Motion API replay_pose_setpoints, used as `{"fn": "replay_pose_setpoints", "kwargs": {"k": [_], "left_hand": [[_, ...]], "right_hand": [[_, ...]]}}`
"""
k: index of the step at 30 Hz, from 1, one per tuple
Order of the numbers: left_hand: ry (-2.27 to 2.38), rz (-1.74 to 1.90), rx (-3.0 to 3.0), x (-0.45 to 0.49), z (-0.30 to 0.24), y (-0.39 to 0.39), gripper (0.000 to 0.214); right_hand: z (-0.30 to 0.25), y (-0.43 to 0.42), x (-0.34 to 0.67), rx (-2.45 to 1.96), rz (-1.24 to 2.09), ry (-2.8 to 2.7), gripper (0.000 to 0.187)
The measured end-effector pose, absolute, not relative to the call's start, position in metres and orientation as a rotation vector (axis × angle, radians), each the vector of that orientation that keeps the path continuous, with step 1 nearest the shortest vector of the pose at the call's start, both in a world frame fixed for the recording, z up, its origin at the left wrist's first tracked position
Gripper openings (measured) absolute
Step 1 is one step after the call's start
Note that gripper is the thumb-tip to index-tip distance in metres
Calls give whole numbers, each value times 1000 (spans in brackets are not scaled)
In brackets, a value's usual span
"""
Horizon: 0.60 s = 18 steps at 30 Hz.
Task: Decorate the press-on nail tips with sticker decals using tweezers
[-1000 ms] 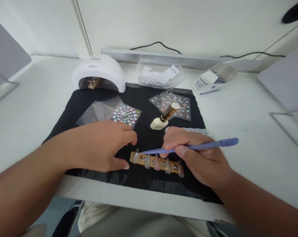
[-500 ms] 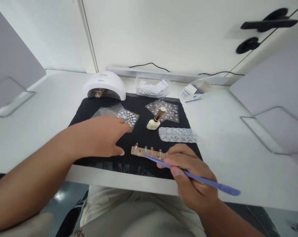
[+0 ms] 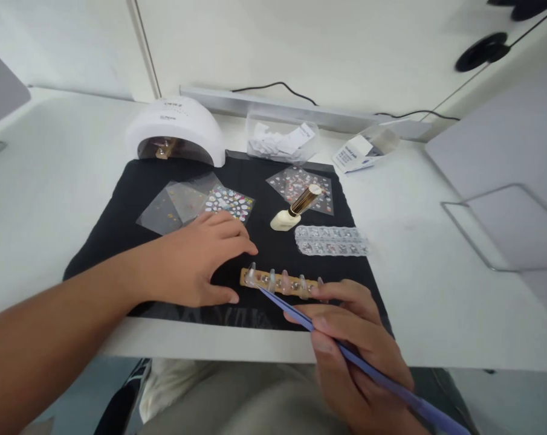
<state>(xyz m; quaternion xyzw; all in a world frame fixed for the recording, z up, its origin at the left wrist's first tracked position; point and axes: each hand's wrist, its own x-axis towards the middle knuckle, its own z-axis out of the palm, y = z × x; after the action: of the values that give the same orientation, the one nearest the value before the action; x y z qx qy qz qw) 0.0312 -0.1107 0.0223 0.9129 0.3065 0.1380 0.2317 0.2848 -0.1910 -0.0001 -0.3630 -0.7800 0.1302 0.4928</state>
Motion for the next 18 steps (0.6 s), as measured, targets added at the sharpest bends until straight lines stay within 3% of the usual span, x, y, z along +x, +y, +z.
{"fn": "replay_pose_setpoints", "kwargs": {"k": [18], "left_hand": [[814,464,2545,41,16,-114,35]], "right_hand": [[-7,-197,280,-1010,417,-1809,27]]}}
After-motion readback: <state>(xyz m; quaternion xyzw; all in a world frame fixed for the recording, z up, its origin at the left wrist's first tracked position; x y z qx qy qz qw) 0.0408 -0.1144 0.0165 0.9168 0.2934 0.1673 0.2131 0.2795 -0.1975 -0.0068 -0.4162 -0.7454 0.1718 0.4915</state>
